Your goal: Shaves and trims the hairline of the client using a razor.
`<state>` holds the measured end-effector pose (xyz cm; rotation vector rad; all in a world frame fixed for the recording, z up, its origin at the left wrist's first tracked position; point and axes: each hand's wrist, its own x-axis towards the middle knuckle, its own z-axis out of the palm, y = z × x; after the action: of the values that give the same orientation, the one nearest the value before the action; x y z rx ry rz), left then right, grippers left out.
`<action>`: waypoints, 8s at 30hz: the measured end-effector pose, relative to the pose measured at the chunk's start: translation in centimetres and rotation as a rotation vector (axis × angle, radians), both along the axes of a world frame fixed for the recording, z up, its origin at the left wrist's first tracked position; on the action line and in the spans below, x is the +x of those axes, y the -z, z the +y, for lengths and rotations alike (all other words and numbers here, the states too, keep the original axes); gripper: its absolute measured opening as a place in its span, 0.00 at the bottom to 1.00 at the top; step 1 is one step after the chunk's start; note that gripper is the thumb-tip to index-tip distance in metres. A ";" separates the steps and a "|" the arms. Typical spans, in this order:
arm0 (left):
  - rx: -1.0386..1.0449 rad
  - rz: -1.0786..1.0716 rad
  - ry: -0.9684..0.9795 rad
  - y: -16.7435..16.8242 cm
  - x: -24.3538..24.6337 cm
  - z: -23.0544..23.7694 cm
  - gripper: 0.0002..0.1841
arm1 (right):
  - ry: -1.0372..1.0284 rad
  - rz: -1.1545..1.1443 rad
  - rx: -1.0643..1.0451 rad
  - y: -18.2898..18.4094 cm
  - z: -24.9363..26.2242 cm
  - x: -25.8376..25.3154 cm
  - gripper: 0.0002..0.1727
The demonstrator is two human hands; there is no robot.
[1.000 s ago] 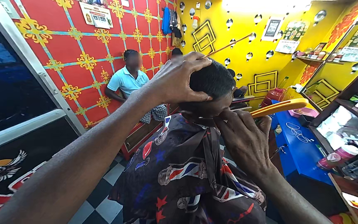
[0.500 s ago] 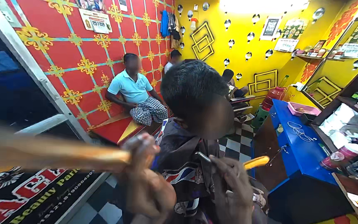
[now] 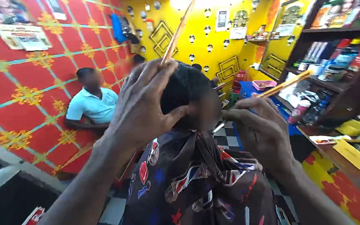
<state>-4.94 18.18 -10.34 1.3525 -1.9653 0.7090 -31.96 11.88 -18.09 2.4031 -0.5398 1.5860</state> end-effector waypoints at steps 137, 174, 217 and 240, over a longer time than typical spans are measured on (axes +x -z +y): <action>0.592 -0.183 0.254 -8.1 2.7 -14.9 0.42 | -0.134 -0.208 0.455 8.5 4.1 8.7 0.10; 0.226 -0.343 0.044 -2.3 0.0 -7.9 0.60 | 0.357 0.142 -0.108 -0.3 -2.5 4.3 0.12; 0.303 -0.279 0.130 -4.0 2.3 -10.2 0.55 | 0.040 -0.673 0.385 6.0 -0.7 6.9 0.10; 0.219 -0.422 0.170 -4.0 2.4 -12.1 0.56 | 0.385 -0.117 -0.057 1.5 -3.2 7.4 0.09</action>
<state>-2.58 6.08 -6.32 1.2091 -2.5222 0.7617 -24.56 8.67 -19.64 2.0191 -0.9038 1.5480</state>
